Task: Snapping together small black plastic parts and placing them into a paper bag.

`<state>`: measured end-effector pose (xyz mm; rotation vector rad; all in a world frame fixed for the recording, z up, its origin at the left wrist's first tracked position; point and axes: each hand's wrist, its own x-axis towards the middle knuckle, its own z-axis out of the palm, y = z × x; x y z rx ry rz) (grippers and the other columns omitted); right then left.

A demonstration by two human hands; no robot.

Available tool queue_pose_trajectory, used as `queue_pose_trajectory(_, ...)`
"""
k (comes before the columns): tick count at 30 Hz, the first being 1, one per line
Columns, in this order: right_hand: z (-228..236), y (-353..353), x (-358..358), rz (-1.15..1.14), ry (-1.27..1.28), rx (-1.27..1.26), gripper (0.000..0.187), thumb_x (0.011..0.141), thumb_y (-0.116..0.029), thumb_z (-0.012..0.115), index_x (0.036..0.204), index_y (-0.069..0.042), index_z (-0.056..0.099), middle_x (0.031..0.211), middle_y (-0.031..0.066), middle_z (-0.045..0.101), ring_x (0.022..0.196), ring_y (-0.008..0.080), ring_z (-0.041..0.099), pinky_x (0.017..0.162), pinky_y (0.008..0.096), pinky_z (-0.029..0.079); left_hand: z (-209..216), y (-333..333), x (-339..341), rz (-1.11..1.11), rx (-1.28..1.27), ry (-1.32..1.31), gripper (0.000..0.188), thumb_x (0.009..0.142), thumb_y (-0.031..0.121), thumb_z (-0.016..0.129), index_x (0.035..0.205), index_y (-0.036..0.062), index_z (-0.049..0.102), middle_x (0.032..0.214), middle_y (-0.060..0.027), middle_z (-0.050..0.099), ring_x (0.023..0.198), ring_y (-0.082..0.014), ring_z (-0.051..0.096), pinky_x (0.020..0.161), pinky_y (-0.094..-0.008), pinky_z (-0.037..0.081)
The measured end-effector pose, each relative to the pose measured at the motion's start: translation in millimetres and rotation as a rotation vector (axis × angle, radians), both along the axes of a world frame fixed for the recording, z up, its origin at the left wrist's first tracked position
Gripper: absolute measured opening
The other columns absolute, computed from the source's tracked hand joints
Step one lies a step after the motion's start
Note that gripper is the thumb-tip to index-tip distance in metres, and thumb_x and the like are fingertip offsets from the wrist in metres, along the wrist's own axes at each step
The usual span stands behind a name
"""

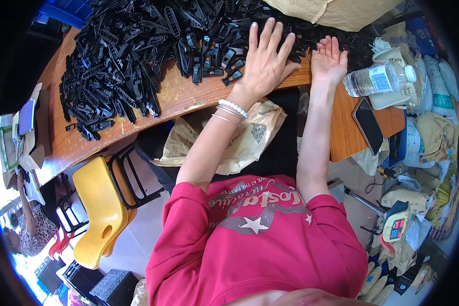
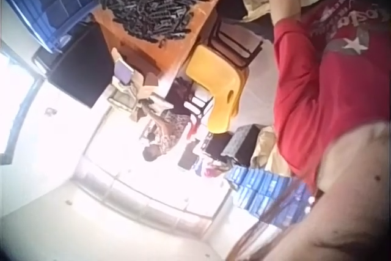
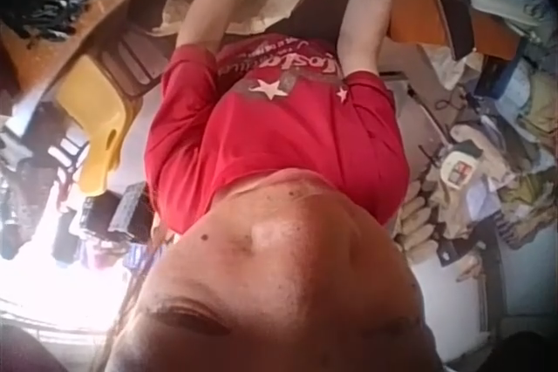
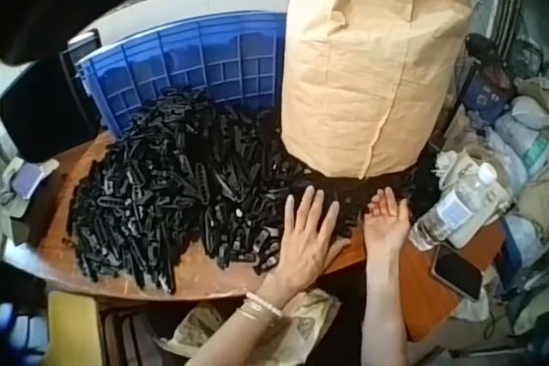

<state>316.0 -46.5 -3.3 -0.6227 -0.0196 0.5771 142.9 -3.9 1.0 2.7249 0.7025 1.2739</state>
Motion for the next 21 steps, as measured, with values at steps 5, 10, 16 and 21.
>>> queue_pose_trajectory(5, -6, -25, -31, 0.596, 0.246, 0.552, 0.052, 0.102, -0.041, 0.039, 0.11, 0.004, 0.062, 0.098, 0.0125, 0.06, 0.089, 0.0224, 0.051, 0.08, 0.0343, 0.042, 6, -26, -6, -0.217, -0.244, -0.279, 0.056, 0.084, 0.004, 0.066, 0.136, -0.0014, 0.046, 0.13, -0.0223, 0.052, 0.117, -0.0374, 0.054, 0.098, -0.0407, 0.047)
queue_pose_trajectory(10, 2, -29, -95, 0.665, 0.227, 0.594, 0.033, 0.101, -0.021, 0.046, 0.115, 0.005, 0.06, 0.108, 0.0153, 0.058, 0.099, 0.0228, 0.051, 0.09, 0.0326, 0.042, 22, -39, -35, -0.121, -0.623, -0.42, 0.039, 0.084, -0.008, 0.058, 0.122, -0.0007, 0.058, 0.099, -0.0189, 0.062, 0.089, -0.032, 0.064, 0.079, -0.0357, 0.052)
queue_pose_trajectory(16, 37, -49, -129, 0.537, -0.909, -0.267, 0.026, 0.097, -0.004, 0.053, 0.12, 0.004, 0.063, 0.117, 0.0115, 0.063, 0.108, 0.0164, 0.061, 0.097, 0.0279, 0.047, 32, -46, -94, -0.058, -0.739, -0.298, 0.038, 0.084, -0.003, 0.063, 0.121, -0.0005, 0.057, 0.106, -0.0182, 0.057, 0.091, -0.0338, 0.06, 0.08, -0.0369, 0.05)
queue_pose_trajectory(21, 37, -51, -140, 0.735, -1.057, -0.361, 0.032, 0.088, 0.001, 0.064, 0.12, -0.001, 0.065, 0.103, 0.0079, 0.063, 0.09, 0.0128, 0.06, 0.079, 0.0234, 0.05, 30, -39, -125, -0.123, -0.588, -0.158, 0.039, 0.079, -0.005, 0.065, 0.117, -0.0004, 0.057, 0.101, -0.0182, 0.058, 0.091, -0.0351, 0.059, 0.079, -0.0392, 0.05)
